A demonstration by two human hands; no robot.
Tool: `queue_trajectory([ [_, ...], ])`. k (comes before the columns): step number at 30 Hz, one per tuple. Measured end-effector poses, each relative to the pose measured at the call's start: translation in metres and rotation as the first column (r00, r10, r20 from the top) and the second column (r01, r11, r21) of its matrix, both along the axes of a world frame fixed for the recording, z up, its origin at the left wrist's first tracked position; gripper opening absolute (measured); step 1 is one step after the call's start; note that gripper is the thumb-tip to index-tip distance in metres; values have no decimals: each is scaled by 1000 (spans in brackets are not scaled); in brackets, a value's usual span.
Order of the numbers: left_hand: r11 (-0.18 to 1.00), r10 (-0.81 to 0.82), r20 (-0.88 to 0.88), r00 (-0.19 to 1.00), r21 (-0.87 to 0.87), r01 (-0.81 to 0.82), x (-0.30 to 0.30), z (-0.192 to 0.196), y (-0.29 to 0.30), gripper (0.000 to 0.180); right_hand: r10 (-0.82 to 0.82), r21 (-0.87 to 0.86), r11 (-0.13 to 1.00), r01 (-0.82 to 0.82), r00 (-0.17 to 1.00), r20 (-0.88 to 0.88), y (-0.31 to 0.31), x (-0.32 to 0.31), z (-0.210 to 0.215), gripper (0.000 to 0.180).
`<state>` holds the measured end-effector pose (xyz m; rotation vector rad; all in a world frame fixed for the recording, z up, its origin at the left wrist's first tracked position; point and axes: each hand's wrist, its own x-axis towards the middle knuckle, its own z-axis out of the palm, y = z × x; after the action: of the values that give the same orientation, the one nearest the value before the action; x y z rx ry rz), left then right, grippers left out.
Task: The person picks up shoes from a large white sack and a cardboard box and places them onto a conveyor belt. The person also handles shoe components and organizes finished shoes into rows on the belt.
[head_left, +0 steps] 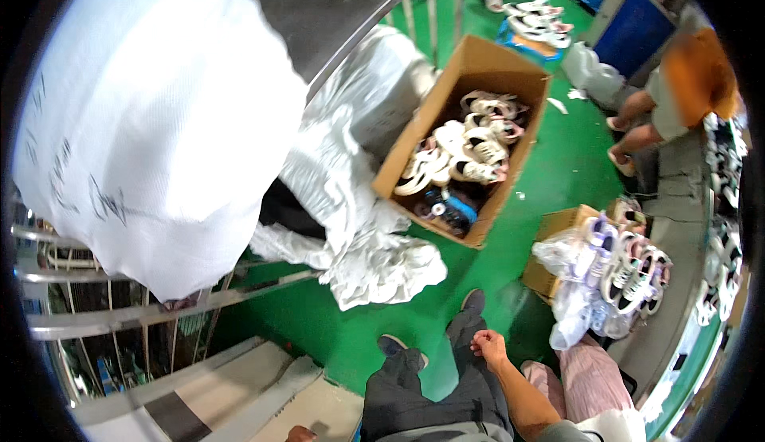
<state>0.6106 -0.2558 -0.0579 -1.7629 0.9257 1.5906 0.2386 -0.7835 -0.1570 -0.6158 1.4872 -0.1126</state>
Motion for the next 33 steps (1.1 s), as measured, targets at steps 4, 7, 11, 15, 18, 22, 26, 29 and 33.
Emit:
queue_trajectory([
  [4,824,-315,-193,929,-542,166,-15,10,-30,31,-303,112,948,298,953,27,11,-63,-12,8],
  [7,453,774,-475,420,-48,-890,-27,2,-104,31,-220,170,955,242,966,-137,-13,-86,20,10],
  [11,742,587,-260,767,-207,-638,-36,63,-291,37,-315,-32,949,314,949,-26,-56,-96,45,8],
  [15,716,472,-398,787,-348,-605,-14,31,-423,26,-301,-364,880,305,951,70,-89,-109,85,31],
  [18,852,363,-479,799,-175,-492,35,-11,-488,10,-229,-387,885,261,965,128,-85,-95,107,26],
  [22,788,530,-287,798,-181,-588,69,4,-567,15,-616,-262,761,594,788,-3,-17,-68,145,21],
  [26,884,369,-209,906,-224,-411,71,7,-646,18,-846,-152,511,846,462,-267,133,-51,121,16],
  [29,964,71,-194,978,-239,-117,77,5,-693,15,-945,-159,201,967,149,-290,226,3,122,11],
  [33,920,-323,-171,931,-288,266,26,13,-738,9,-936,-85,-9,996,-38,-350,337,93,131,14],
])
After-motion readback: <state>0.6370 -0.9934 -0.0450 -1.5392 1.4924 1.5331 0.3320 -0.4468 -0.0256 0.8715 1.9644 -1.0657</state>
